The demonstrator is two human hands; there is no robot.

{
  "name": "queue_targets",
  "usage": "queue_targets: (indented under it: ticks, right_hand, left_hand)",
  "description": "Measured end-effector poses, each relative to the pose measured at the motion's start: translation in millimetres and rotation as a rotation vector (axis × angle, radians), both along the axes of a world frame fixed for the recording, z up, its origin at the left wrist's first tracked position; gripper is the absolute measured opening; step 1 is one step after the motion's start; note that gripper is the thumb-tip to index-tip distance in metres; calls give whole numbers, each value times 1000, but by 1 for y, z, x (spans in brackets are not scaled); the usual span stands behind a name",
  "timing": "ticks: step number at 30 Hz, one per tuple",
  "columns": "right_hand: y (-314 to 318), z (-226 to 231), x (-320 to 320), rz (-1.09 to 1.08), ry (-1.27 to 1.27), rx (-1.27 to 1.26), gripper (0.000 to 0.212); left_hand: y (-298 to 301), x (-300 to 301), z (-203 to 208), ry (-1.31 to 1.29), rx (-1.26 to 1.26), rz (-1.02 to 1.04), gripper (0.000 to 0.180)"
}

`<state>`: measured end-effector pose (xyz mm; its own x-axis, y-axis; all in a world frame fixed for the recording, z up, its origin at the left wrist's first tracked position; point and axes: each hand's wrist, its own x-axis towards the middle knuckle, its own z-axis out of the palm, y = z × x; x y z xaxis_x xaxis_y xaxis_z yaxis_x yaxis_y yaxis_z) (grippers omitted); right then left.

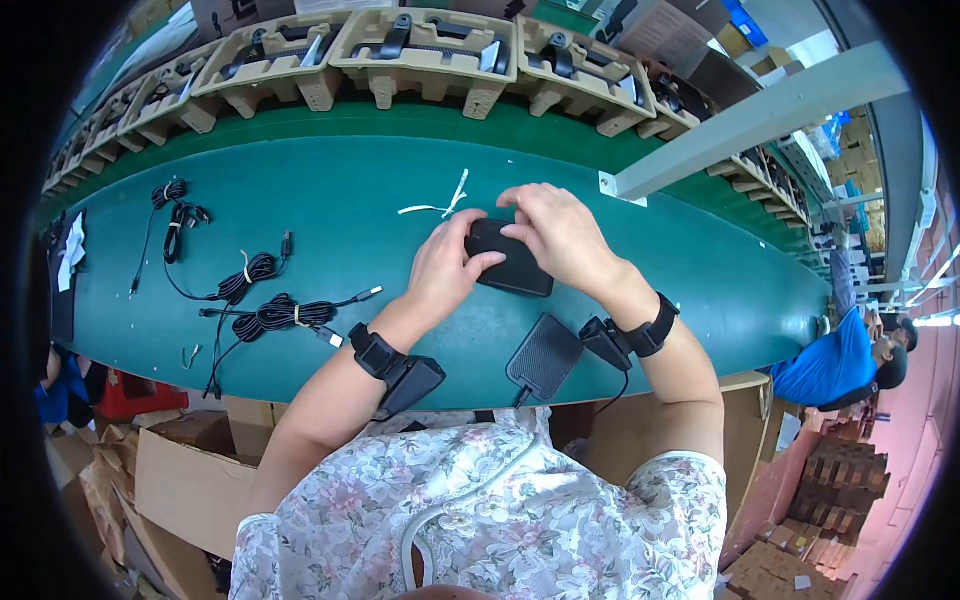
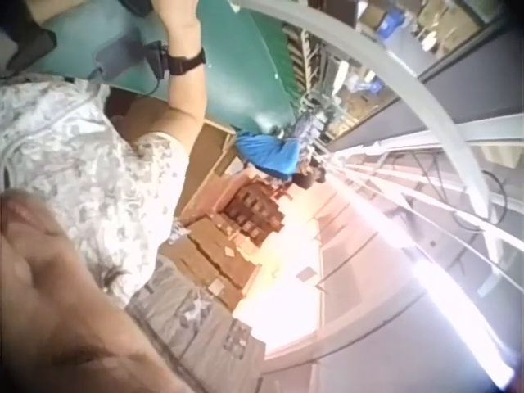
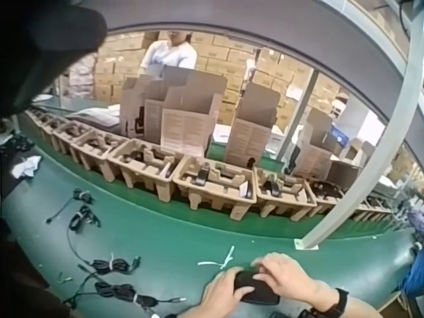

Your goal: The person picks up a base from a box, connects a cable to it, and places the assembly into a cardboard tray. They repeat this process several times and occasionally write in a notebook.

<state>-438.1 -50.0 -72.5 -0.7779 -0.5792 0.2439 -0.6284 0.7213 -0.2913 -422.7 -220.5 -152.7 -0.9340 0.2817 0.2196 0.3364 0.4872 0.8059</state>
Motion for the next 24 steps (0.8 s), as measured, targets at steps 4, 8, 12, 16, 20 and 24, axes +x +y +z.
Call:
queue_targets:
  ticks: [4,8,12,16,20,24]
  right_hand:
    - [2,-6,-16,-286,-652,-559,23]
    - [12,2,-54,-302,-162,-681,12]
    - [74,54,-145,-623,816,-118,15]
    - [127,83,-207,-778,644,487,20]
    - [131,69,-240,-556,585,658,20]
    - [135,65,-253,-481,528,718,18]
  left_hand:
    - [-6,-11,-5,-208,156,35,42]
    - [-1,-7,-8,-215,580,82,38]
    - [1,1,1,22,518,106,39]
    - [2,-4,-6,-64,435,61,43]
    - [-2,-4,-6,-90,398,77,46]
    - [-3,-5,-8,-85,390,71,46]
